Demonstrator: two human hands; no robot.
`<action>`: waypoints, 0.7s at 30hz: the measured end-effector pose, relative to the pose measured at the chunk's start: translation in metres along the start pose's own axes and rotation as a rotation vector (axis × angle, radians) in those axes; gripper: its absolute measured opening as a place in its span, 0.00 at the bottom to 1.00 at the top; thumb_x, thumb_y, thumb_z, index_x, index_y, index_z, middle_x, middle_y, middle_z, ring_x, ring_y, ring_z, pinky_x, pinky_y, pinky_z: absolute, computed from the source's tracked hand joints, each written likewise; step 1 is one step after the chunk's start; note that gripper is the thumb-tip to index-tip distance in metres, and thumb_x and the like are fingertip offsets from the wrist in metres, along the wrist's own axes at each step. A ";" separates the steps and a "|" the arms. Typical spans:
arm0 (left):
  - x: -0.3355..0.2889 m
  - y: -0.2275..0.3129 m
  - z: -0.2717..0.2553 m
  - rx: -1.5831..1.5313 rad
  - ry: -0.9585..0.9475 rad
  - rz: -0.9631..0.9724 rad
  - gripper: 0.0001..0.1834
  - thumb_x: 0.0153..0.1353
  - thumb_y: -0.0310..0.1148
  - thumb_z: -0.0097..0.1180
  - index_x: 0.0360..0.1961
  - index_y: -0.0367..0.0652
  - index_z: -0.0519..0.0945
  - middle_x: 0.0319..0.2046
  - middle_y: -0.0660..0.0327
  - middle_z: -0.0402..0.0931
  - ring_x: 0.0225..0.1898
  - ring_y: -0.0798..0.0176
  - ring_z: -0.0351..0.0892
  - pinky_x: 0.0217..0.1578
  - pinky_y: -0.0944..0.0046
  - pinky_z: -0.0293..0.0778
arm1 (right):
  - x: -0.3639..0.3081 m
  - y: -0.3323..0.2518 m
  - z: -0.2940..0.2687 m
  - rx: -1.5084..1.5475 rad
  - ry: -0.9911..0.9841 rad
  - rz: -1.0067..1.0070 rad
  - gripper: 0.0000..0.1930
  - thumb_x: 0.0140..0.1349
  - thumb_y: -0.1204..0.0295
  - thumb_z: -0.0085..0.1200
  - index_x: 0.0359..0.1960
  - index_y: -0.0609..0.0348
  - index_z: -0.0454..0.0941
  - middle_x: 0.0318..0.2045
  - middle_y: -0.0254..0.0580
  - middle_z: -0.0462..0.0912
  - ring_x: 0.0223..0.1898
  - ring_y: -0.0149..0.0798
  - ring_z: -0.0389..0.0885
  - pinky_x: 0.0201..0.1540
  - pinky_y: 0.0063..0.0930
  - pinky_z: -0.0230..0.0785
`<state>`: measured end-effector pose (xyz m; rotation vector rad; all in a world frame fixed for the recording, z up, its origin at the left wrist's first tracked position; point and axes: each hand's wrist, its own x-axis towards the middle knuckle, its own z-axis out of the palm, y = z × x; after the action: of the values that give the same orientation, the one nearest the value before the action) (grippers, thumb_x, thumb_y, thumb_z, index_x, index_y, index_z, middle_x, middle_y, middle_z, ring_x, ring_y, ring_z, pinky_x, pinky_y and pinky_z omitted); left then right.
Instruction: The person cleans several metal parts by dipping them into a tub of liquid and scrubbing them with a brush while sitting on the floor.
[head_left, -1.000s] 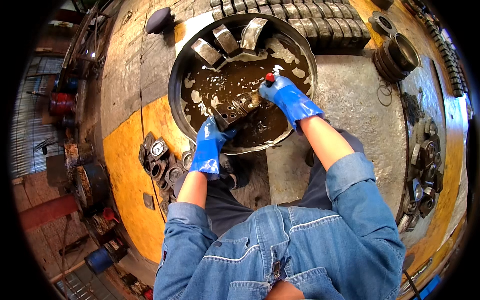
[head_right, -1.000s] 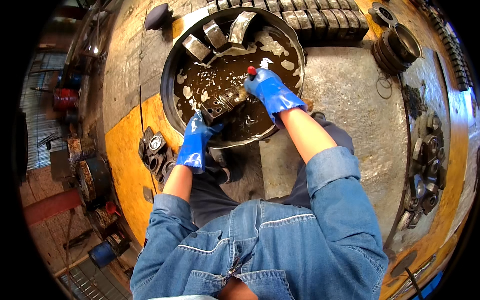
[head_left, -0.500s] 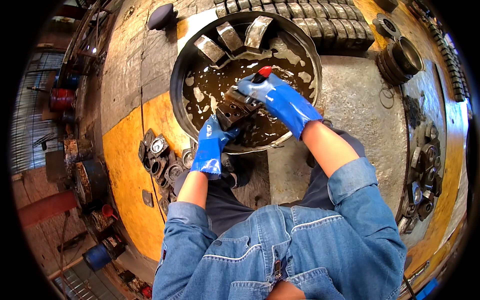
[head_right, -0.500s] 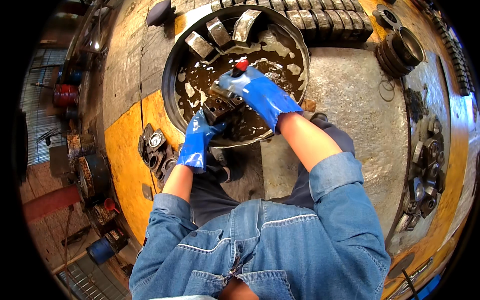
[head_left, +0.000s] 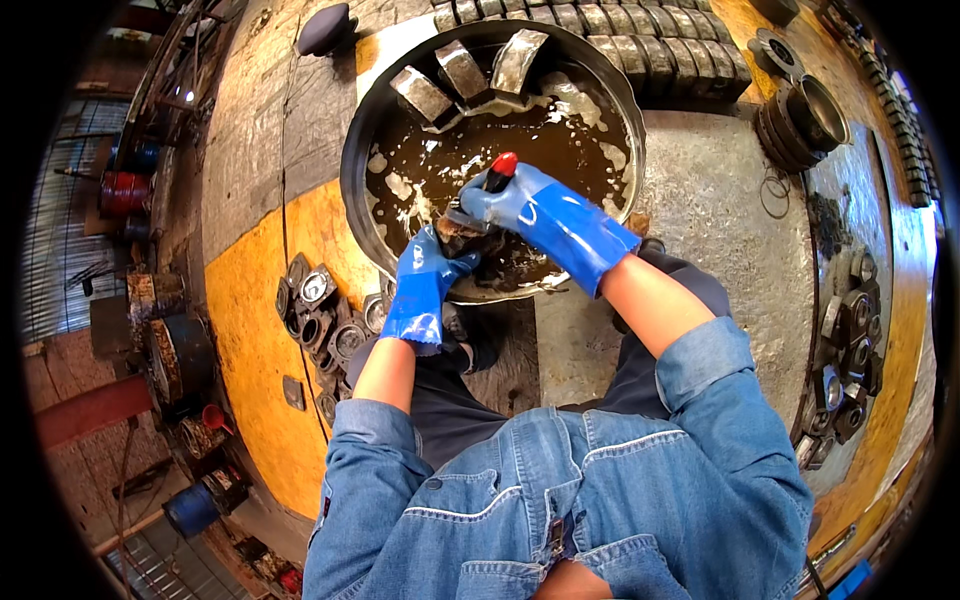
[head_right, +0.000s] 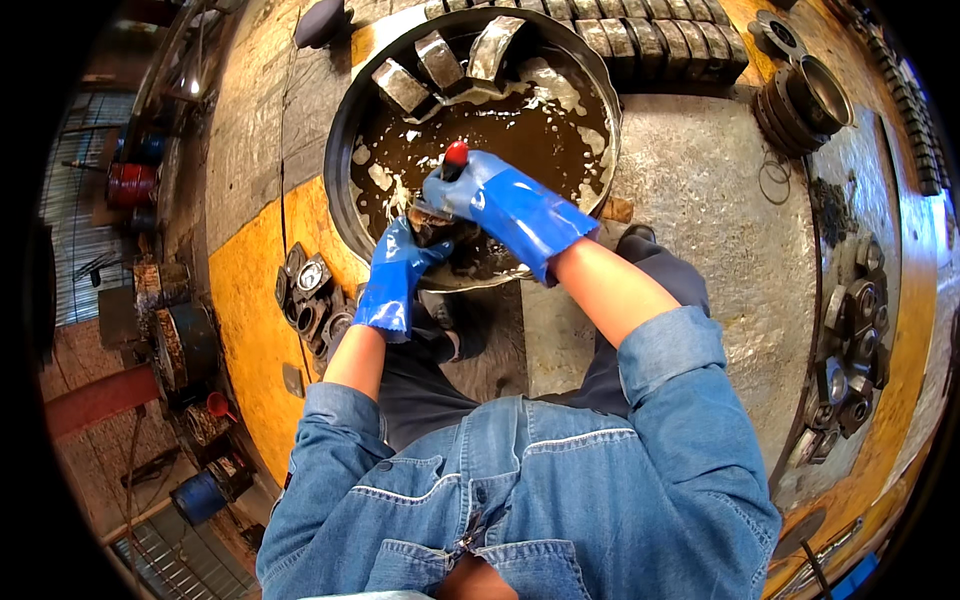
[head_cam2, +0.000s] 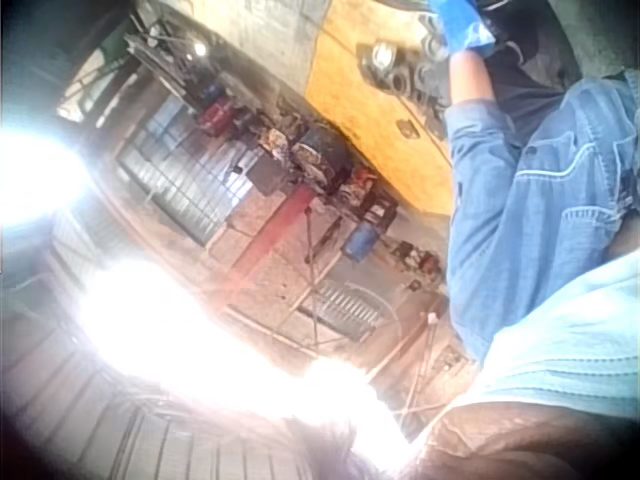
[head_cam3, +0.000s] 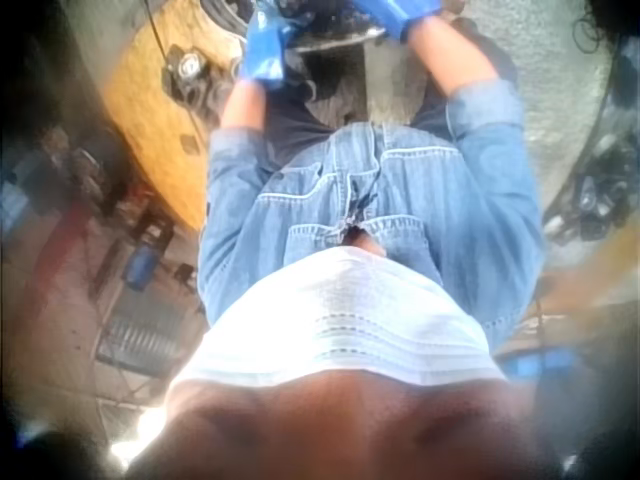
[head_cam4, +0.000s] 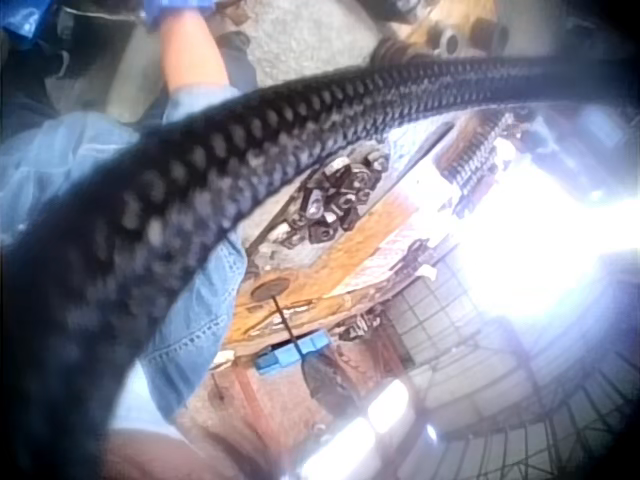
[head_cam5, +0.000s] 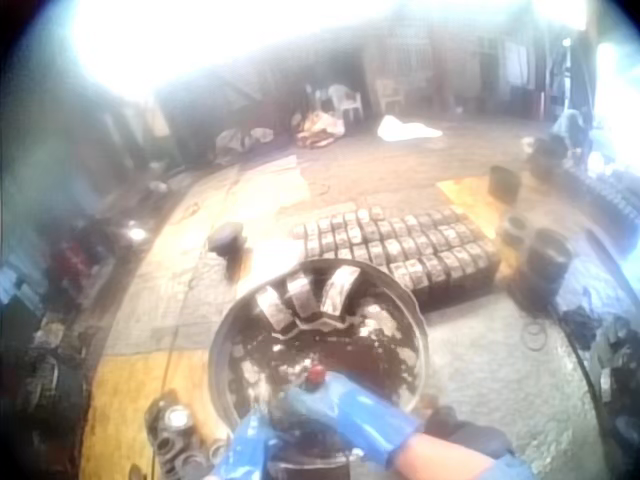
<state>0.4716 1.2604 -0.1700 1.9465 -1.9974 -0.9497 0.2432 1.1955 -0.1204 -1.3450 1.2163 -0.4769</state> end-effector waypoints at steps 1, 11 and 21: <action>0.001 0.006 -0.001 0.043 -0.010 -0.020 0.35 0.48 0.47 0.77 0.52 0.36 0.80 0.45 0.43 0.85 0.50 0.40 0.83 0.52 0.50 0.78 | -0.001 0.002 -0.007 0.026 0.002 0.014 0.13 0.56 0.62 0.62 0.29 0.60 0.78 0.26 0.42 0.81 0.30 0.35 0.80 0.40 0.32 0.74; -0.003 0.031 -0.009 -0.037 -0.002 0.026 0.31 0.48 0.44 0.77 0.49 0.36 0.82 0.44 0.43 0.85 0.50 0.41 0.84 0.53 0.51 0.77 | -0.017 -0.006 -0.012 -0.030 -0.022 -0.013 0.13 0.61 0.60 0.55 0.35 0.59 0.82 0.30 0.36 0.82 0.29 0.27 0.75 0.37 0.28 0.70; 0.010 0.025 -0.005 0.107 -0.022 0.036 0.37 0.48 0.43 0.77 0.55 0.33 0.78 0.48 0.42 0.83 0.51 0.41 0.83 0.54 0.51 0.78 | -0.020 0.032 -0.086 0.229 0.216 0.253 0.14 0.55 0.60 0.65 0.29 0.60 0.86 0.25 0.48 0.86 0.30 0.43 0.85 0.39 0.34 0.77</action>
<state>0.4523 1.2474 -0.1553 1.9547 -2.1295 -0.8761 0.1507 1.1800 -0.1232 -0.9480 1.4405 -0.5708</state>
